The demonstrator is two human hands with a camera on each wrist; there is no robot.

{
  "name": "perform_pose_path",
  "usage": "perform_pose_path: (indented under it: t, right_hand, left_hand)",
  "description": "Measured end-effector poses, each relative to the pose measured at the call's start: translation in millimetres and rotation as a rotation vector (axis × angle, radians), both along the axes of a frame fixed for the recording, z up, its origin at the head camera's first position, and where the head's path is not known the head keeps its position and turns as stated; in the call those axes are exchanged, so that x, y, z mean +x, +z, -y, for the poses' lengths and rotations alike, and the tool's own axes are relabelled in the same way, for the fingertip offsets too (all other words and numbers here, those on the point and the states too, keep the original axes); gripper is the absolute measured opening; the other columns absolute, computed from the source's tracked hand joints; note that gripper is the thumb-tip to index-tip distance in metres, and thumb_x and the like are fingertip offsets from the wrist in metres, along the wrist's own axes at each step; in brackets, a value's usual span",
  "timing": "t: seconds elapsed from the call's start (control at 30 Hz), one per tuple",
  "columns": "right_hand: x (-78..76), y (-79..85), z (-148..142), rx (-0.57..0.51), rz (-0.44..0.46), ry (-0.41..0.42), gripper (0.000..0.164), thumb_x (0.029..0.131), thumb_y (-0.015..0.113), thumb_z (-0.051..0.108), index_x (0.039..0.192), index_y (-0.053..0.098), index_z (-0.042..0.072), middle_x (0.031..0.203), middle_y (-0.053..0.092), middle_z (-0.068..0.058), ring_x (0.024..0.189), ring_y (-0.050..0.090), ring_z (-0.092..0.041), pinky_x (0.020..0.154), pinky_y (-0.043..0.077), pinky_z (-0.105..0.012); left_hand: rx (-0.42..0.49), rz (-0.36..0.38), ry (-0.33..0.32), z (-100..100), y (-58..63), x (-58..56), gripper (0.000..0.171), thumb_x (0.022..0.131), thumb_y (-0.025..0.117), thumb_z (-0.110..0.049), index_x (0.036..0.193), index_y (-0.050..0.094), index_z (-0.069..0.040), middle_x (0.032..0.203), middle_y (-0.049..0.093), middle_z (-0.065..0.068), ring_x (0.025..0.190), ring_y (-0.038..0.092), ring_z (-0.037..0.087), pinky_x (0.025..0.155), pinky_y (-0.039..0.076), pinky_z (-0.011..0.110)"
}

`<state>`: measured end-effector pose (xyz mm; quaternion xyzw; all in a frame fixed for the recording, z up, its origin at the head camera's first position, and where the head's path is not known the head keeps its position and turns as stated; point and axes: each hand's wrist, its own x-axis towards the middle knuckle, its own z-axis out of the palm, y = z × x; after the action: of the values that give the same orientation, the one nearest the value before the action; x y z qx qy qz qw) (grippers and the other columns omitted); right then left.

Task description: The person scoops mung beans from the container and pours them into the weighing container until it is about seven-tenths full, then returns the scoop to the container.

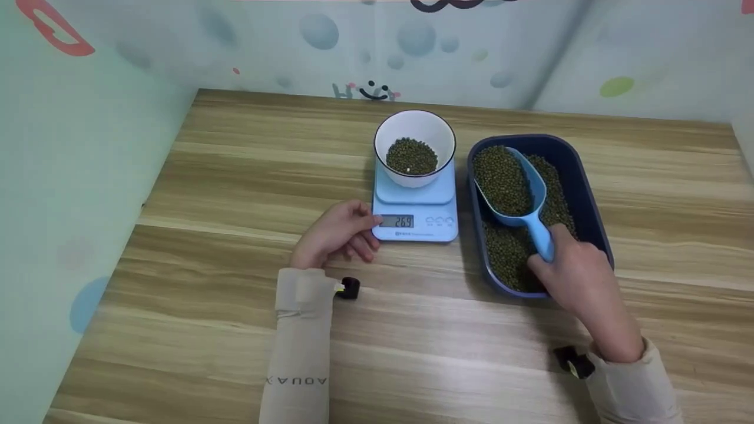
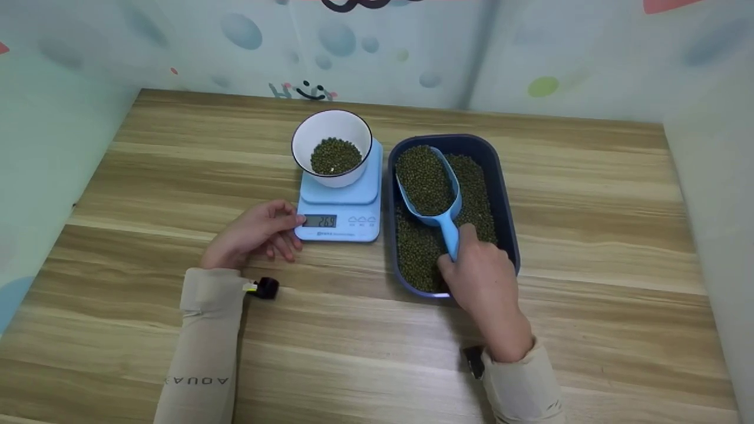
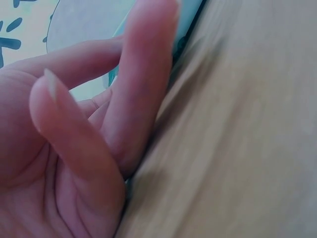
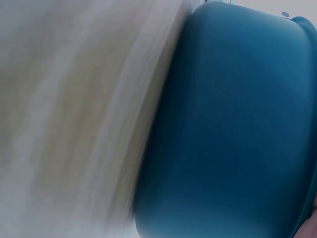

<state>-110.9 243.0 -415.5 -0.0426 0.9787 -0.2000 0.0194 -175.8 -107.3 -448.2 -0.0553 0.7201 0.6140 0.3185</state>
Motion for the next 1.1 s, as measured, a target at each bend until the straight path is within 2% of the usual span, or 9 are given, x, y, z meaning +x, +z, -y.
perform_pose_path:
  t: [0.1,0.2,0.43,0.5,0.77,0.97,1.1]
  right_hand:
    - [-0.2,0.4,0,-0.001,0.002,-0.001,0.028,0.080,0.058,0.015,0.100,0.048,-0.003,0.062,0.050,-0.011,0.049,0.047,-0.024,0.041,0.035,-0.032]
    - [-0.2,0.9,0,-0.001,0.003,0.001,0.028,0.081,0.058,0.015,0.100,0.048,-0.003,0.062,0.050,-0.012,0.049,0.047,-0.024,0.042,0.035,-0.032]
    - [0.2,1.2,0,-0.002,0.001,-0.003,0.029,0.080,0.059,0.014,0.100,0.048,-0.004,0.063,0.051,-0.012,0.049,0.048,-0.024,0.041,0.036,-0.032]
    - [0.3,1.0,0,-0.001,0.002,-0.004,0.029,0.080,0.059,0.015,0.100,0.048,-0.003,0.063,0.051,-0.012,0.049,0.047,-0.024,0.041,0.035,-0.032]
    - [0.9,0.3,0,0.008,-0.010,0.001,0.026,0.080,0.058,0.015,0.096,0.048,-0.002,0.060,0.047,-0.009,0.048,0.045,-0.023,0.041,0.033,-0.031]
    - [0.1,0.7,0,0.011,0.010,-0.006,0.027,0.081,0.058,0.016,0.098,0.048,-0.002,0.061,0.048,-0.010,0.049,0.046,-0.023,0.041,0.033,-0.031]
    - [0.0,1.1,0,0.011,0.021,-0.005,0.028,0.081,0.058,0.016,0.099,0.048,-0.002,0.062,0.048,-0.010,0.049,0.046,-0.023,0.041,0.034,-0.031]
  left_hand:
    - [-0.006,0.014,-0.004,-1,8.6,1.6,0.024,0.093,0.055,-0.027,0.103,0.049,-0.006,0.083,0.067,0.018,0.057,0.066,0.021,0.041,0.042,0.025]
    - [-0.007,0.014,-0.004,-2,11.1,2.0,0.022,0.093,0.055,-0.025,0.103,0.049,-0.006,0.082,0.067,0.017,0.056,0.066,0.021,0.041,0.042,0.024]
    - [-0.007,0.004,0.002,1,-9.3,-4.2,0.030,0.091,0.058,-0.032,0.105,0.049,-0.008,0.082,0.067,0.016,0.056,0.066,0.021,0.040,0.042,0.024]
    - [-0.007,0.000,0.004,1,-11.2,-4.4,0.031,0.090,0.059,-0.033,0.105,0.049,-0.008,0.082,0.067,0.016,0.057,0.066,0.022,0.040,0.042,0.024]
    - [-0.016,-0.029,0.000,0,-11.8,-4.0,0.029,0.091,0.058,-0.032,0.103,0.049,-0.007,0.079,0.067,0.015,0.055,0.066,0.022,0.039,0.042,0.023]
    - [-0.010,-0.007,0.006,1,-10.8,-3.8,0.029,0.091,0.058,-0.032,0.104,0.050,-0.007,0.080,0.067,0.017,0.054,0.065,0.021,0.039,0.041,0.024]
    - [-0.011,0.003,0.000,0,-1.3,-1.2,0.026,0.092,0.056,-0.028,0.104,0.049,-0.006,0.082,0.067,0.018,0.056,0.066,0.021,0.040,0.041,0.024]
